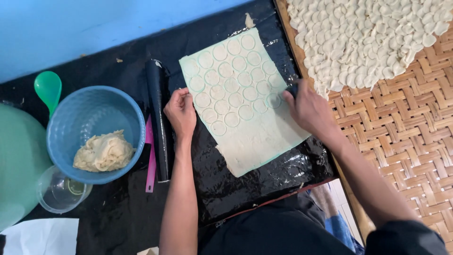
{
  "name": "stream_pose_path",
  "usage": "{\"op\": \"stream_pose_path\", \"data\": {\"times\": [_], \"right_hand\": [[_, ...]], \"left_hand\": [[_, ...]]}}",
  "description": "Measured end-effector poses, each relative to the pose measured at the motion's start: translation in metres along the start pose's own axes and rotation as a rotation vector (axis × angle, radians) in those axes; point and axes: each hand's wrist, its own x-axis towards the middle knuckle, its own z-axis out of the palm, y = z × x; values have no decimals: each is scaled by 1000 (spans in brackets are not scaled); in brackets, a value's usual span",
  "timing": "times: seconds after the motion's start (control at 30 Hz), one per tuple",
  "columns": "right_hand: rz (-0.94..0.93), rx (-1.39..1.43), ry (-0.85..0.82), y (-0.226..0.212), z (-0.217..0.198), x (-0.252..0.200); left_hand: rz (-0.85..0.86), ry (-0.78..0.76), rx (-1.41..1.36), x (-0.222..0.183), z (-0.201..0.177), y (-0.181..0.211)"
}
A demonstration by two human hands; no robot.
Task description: Rolling out dough and using a circular cutter to make pastry discs on a production floor.
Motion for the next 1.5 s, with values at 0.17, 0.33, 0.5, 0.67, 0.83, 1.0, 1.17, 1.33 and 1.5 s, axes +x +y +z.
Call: {"op": "stream_pose_path", "data": {"times": [0.17,0.33,0.5,0.67,0.83,1.0,1.17,1.33,1.5], "right_hand": [[100,235,-332,-44,-30,-98],[72,365,-465,-60,-11,-134],[34,435,-200,-68,1,-119],[-29,260,-160,-96,-2,-84],[-225,163,-117,-130,16,-47],[-368,44,-131,-149,46,-23],[-385,-75,-119,-152,69,-12],[-331,-200,-95,-152,84,-12],[-497,-247,-100,-145,78,-6]], "left_hand": [[-12,13,55,1,0,8],[-173,9,-182,2,2,12],[-72,-57,-41,5,-2,30],[-58,-41,-95,3,-1,31],[-47,-19,-152,1,-1,23],[19,3,14,2,-2,21],[27,-13,18,5,-4,23],[-16,-31,26,2,-3,24],[-3,-23,7,1,-2,21]]}}
